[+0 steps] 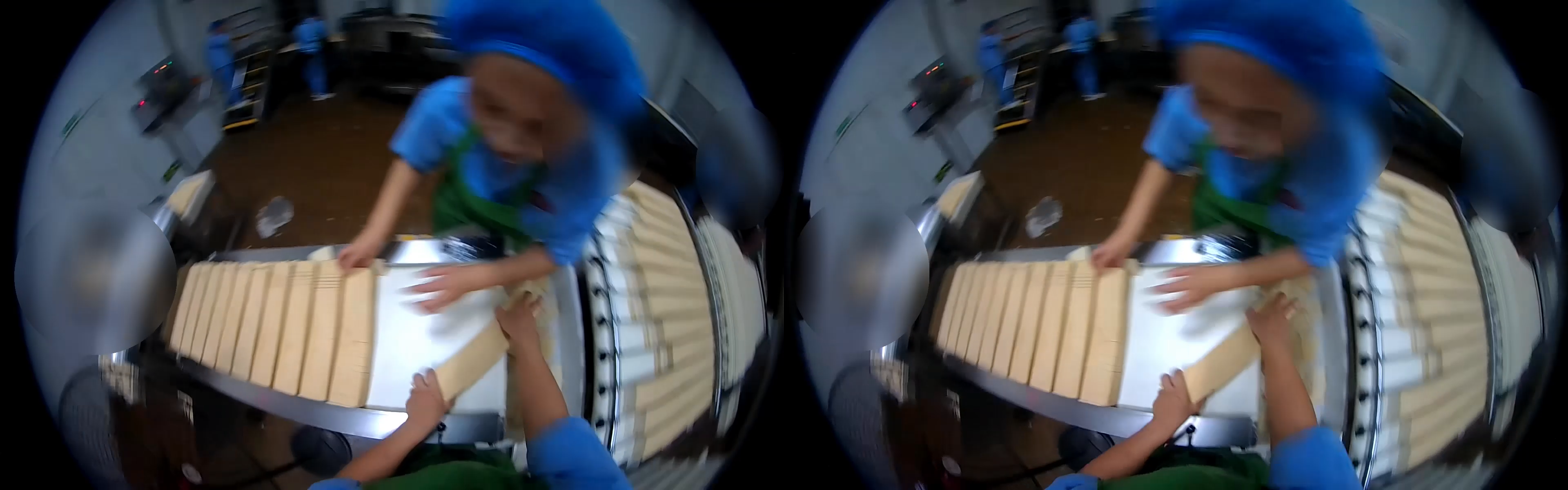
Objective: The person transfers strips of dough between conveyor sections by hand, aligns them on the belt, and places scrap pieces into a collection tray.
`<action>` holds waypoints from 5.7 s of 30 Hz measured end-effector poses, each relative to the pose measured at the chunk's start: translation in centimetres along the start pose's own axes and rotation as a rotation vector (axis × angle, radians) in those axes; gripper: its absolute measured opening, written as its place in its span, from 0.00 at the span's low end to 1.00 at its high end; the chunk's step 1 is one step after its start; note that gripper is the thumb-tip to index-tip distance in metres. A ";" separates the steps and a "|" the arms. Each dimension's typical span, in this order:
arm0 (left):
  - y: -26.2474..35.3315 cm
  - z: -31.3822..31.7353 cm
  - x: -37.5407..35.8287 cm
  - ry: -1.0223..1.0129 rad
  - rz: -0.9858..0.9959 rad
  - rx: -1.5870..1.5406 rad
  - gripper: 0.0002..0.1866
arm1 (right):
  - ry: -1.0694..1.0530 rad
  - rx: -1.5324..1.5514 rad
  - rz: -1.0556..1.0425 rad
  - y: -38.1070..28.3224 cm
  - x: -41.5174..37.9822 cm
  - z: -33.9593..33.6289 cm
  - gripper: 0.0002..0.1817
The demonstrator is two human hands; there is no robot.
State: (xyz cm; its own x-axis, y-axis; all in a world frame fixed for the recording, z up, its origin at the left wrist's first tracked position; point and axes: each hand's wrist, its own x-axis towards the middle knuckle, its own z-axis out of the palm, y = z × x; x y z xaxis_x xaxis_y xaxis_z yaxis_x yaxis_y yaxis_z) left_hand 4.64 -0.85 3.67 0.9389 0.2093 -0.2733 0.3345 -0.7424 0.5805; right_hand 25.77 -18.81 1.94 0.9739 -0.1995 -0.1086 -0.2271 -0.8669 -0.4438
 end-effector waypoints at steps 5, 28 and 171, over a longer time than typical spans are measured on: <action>5.5 3.0 -0.1 0.160 0.262 -0.184 0.41 | 0.309 0.305 0.230 8.6 -3.7 -8.0 0.48; 32.7 12.2 -1.3 -0.229 0.854 -0.190 0.36 | 0.235 -0.054 0.679 41.1 0.5 -27.0 0.35; -3.6 -1.3 3.0 0.088 -0.006 -0.124 0.43 | -0.126 -0.005 0.139 -9.7 0.4 0.1 0.42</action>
State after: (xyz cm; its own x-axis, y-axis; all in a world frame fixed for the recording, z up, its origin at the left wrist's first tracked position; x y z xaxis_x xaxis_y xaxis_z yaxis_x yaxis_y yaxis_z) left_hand 6.37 3.26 1.77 0.9384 0.2730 -0.2118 0.3427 -0.6575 0.6710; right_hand 28.39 -10.48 6.12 0.9245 -0.2594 -0.2793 -0.3594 -0.8373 -0.4121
